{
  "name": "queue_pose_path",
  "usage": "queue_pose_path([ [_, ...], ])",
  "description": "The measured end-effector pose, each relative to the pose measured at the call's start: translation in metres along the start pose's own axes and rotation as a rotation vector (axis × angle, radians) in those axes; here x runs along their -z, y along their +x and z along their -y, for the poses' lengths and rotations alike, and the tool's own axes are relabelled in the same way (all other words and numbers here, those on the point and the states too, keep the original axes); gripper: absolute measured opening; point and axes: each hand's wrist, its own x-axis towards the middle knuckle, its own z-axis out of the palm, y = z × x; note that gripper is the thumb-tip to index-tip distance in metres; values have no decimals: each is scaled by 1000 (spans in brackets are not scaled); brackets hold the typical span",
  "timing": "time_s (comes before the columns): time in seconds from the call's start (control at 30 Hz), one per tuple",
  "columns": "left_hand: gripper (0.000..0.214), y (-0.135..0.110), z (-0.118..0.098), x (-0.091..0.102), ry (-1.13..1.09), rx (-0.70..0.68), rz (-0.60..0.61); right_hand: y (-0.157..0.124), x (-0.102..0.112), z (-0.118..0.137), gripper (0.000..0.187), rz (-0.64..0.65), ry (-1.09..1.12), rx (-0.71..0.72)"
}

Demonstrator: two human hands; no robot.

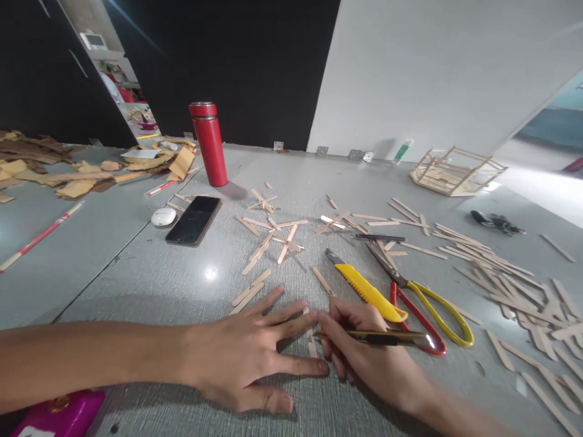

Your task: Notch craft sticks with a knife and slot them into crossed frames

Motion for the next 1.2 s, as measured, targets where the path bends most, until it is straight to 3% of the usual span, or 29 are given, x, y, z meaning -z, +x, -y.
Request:
queue_pose_path([
  [0.37, 53, -1, 1, -2, 51, 3, -12, 4, 3, -5, 45, 60, -183, 88],
  [0.6, 51, -1, 0, -2, 76, 18, 19, 3, 0, -4, 45, -26, -389, 248],
  [0.87, 50, -2, 1, -4, 55, -5, -32, 3, 2, -5, 45, 8, -286, 163],
  [1.07, 51, -1, 1, -4, 126, -12, -16, 5, 5, -11, 46, 53, -270, 174],
  [1.2, 51, -1, 1, -4, 159, -13, -15, 6, 3, -11, 48, 8, -344, 231],
])
